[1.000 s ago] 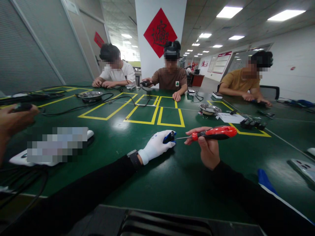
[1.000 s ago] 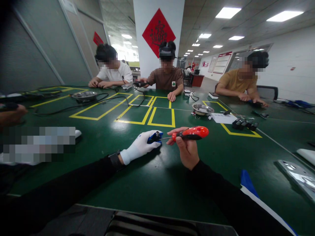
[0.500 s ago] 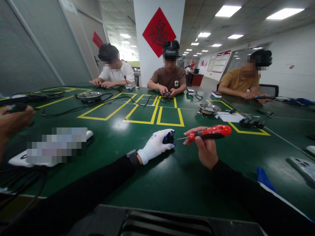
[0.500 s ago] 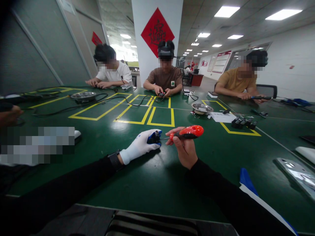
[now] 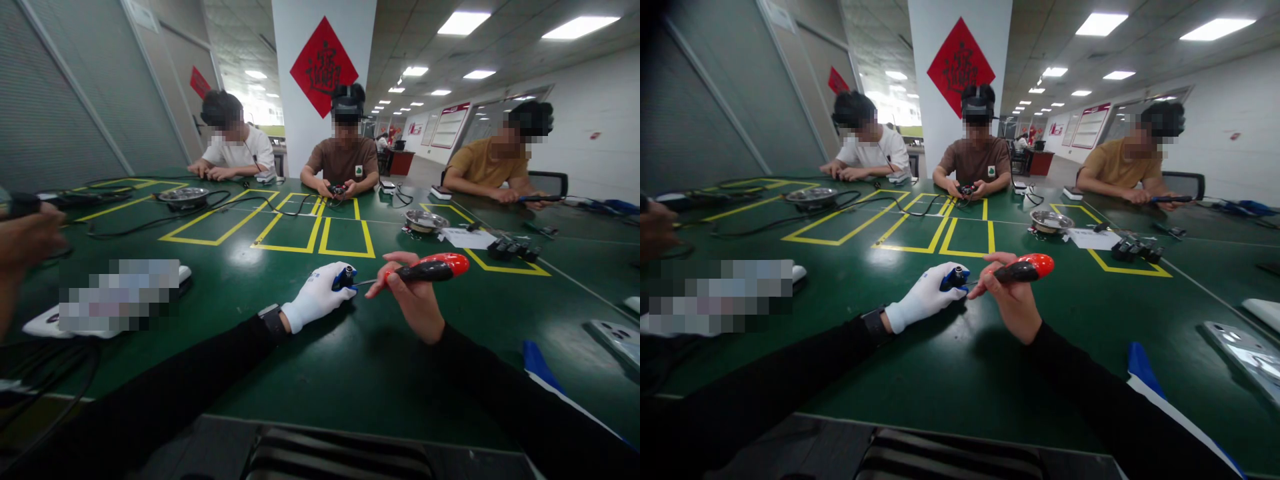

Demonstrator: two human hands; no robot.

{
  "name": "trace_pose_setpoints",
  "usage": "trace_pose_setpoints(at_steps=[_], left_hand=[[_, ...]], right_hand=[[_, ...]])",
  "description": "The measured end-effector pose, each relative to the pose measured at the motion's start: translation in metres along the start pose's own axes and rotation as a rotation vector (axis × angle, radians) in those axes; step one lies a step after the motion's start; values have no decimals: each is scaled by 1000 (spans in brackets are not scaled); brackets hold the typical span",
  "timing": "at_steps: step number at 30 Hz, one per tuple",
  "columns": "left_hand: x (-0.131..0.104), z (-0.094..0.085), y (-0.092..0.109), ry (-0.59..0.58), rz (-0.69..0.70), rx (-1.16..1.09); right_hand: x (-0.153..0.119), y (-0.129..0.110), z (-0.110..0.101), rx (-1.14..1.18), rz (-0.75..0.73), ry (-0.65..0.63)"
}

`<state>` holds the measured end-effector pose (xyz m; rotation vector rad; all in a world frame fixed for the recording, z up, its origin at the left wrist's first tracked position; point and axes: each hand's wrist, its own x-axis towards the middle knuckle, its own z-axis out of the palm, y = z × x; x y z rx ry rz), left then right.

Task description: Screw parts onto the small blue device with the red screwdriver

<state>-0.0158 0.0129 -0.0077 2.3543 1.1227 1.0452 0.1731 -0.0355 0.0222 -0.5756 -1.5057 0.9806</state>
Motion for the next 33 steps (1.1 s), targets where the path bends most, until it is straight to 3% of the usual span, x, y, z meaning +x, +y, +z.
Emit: trace_pose_setpoints(at_steps=[5,11,20,28,33], left_hand=[[1,-2,2,-5,3,45],[-2,1,6,-6,9,61],[-5,6,20,-51,40,52],[-3,0,14,-54,41,-3],[-1,0,11,-65,40,9]], right_hand=[[0,-2,0,26,60,-45],[-2,-7,1,-307,-204,15],[7,-9,3,76,30,96],[4,-8,-1,-180,-50,138],[4,-5,0,-1,-45,129]])
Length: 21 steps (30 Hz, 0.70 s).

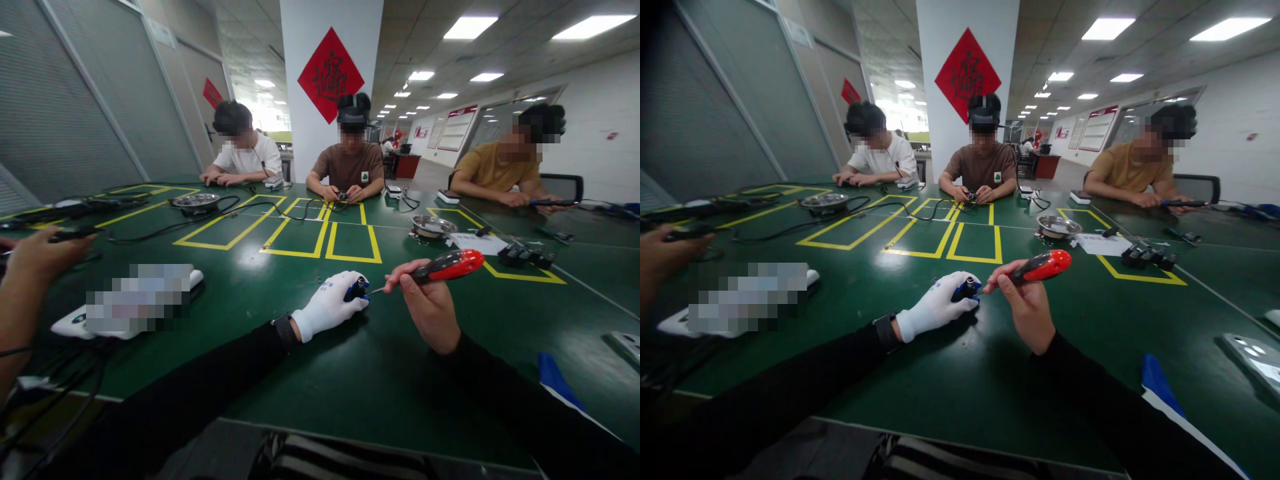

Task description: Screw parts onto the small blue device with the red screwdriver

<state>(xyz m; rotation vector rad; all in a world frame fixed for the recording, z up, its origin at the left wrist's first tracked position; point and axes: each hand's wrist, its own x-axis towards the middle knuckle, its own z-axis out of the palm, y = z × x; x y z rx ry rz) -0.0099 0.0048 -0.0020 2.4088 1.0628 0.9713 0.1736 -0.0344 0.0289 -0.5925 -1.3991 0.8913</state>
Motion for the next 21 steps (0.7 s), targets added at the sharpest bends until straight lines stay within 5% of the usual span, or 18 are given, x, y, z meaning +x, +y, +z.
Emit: trace_pose_setpoints(at_steps=[5,12,21], left_hand=[[1,0,-1,2,-6,8],[0,2,-2,19,-4,-26],[-1,2,-2,9,-27,-41]], right_hand=[[0,2,-1,99,56,8],[-1,-1,-6,-267,-88,45],[-4,-3,-1,-27,-14,-158]])
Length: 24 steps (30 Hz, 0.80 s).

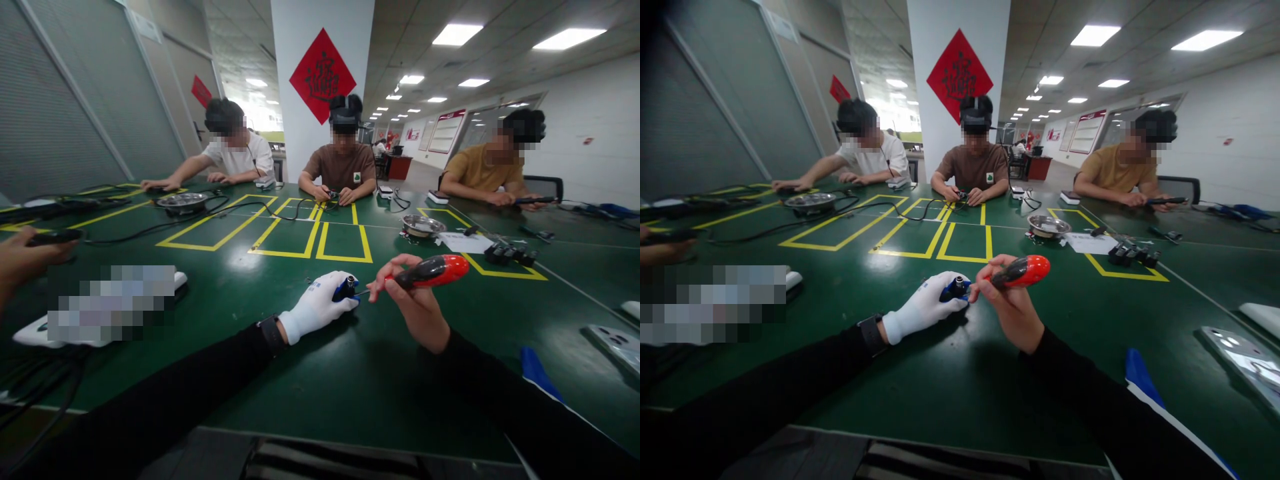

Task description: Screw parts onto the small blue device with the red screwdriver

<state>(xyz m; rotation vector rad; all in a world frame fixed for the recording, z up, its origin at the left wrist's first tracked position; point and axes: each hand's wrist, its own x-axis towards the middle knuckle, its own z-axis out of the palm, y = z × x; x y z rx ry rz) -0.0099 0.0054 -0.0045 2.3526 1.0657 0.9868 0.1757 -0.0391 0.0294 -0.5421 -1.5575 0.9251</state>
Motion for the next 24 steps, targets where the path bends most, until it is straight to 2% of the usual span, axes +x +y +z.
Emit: trace_pose_setpoints(at_steps=[4,8,10,12,16,21,24], left_hand=[[-1,0,2,0,2,0],[-1,-1,3,-3,-6,-23],[0,0,2,-3,-14,-34],[0,0,0,-2,-13,-39],[1,0,-3,12,-6,-45],[0,0,-6,18,-21,-62],[1,1,-8,22,-32,-67]], right_hand=[[-2,-3,-2,-142,-20,-7],[-1,-2,-8,-422,-149,17],[-1,-1,-9,-472,-203,53],[-1,0,-8,-398,-161,67],[-1,0,-5,-180,-5,13],[-2,-3,-2,-101,53,-43],[-5,-1,-1,-108,43,-30]])
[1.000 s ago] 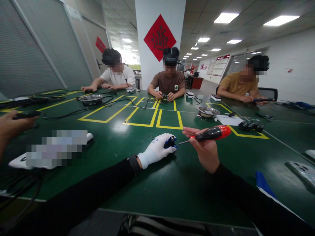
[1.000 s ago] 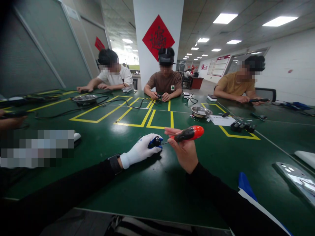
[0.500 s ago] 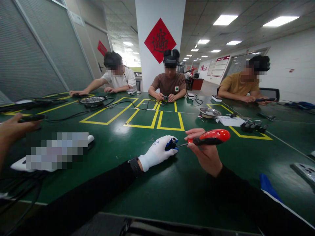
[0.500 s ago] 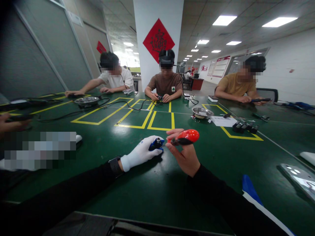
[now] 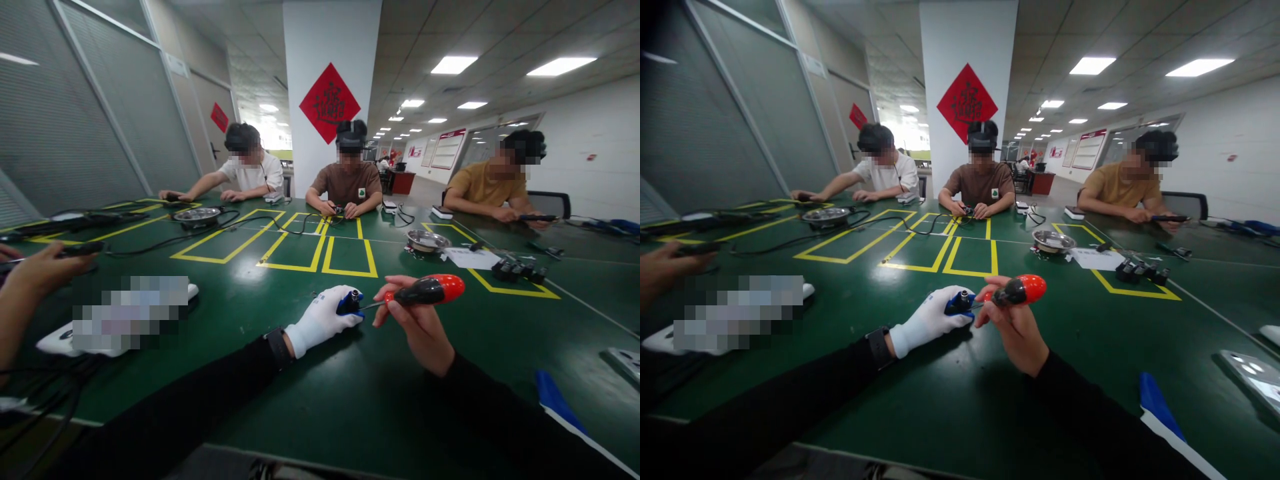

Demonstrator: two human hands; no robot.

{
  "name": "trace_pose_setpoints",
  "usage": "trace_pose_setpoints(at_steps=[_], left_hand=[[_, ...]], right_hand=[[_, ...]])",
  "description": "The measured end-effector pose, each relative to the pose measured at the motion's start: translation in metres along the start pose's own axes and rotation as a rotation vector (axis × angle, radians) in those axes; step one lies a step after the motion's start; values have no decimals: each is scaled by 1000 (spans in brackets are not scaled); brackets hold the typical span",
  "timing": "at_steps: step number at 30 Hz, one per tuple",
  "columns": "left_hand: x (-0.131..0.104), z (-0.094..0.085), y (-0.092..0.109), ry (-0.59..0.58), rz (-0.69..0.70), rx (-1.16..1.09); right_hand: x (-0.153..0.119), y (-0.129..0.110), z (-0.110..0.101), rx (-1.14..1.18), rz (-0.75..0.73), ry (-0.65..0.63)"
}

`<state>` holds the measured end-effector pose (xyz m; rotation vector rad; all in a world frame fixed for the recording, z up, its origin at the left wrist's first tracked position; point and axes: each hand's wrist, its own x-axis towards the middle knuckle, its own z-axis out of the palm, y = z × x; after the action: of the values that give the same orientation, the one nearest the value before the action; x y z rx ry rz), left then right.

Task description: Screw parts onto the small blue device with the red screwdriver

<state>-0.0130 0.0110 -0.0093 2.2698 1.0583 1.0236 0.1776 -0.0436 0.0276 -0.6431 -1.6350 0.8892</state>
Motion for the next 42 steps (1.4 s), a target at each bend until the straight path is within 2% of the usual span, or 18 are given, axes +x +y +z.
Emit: trace_pose_setpoints(at_steps=[10,21,29,42], left_hand=[[0,1,-3,-4,14,3],[-1,0,-2,-10,-4,34],[0,-1,-2,7,-62,-21],[-2,-1,-5,-14,-55,-27]], right_hand=[[-7,13,-2,-302,-109,124],[-11,18,4,-254,-190,144],[-11,19,5,-254,-166,171],[-11,18,7,-223,-156,171]])
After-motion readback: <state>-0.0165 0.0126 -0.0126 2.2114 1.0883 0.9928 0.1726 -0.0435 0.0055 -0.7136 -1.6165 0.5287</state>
